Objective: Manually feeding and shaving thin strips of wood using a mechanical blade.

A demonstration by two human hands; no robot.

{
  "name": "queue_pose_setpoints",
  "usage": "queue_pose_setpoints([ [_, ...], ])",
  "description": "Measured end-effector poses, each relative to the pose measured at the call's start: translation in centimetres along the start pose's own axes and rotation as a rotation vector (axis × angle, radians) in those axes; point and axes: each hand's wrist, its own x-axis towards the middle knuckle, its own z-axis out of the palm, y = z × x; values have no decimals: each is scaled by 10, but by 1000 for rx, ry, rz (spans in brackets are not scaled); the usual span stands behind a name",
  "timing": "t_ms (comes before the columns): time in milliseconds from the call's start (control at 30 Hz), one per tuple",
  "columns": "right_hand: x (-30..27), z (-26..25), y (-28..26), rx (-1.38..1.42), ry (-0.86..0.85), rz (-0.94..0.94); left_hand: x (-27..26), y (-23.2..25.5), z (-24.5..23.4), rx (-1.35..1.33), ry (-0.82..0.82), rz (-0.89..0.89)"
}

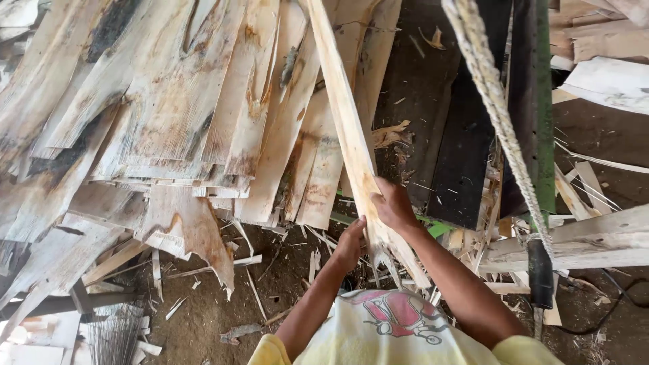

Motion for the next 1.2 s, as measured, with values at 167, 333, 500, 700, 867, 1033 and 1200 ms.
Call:
queue_pose_setpoints([
  [167,-30,-26,79,236,267,-293,-10,16,36,-185,-174,193],
  [333,-39,-60,115,597,289,2,-20,51,85,-196,-250,280],
  [500,-31,-39,214,607,456,277,6,13,82,259,-289,97],
  [700,-21,80,415,782,272,603,54,-96,46,352,-342,110],
  [867,-50,58,384,733,318,648,37,-83,60,452,-300,117],
  [1033,-120,-11,332,1018,419,301,44,-108,60,506,-188,103],
  [1200,-196,-122,232,1570,618,473,53,-144,54,83,-372,235],
])
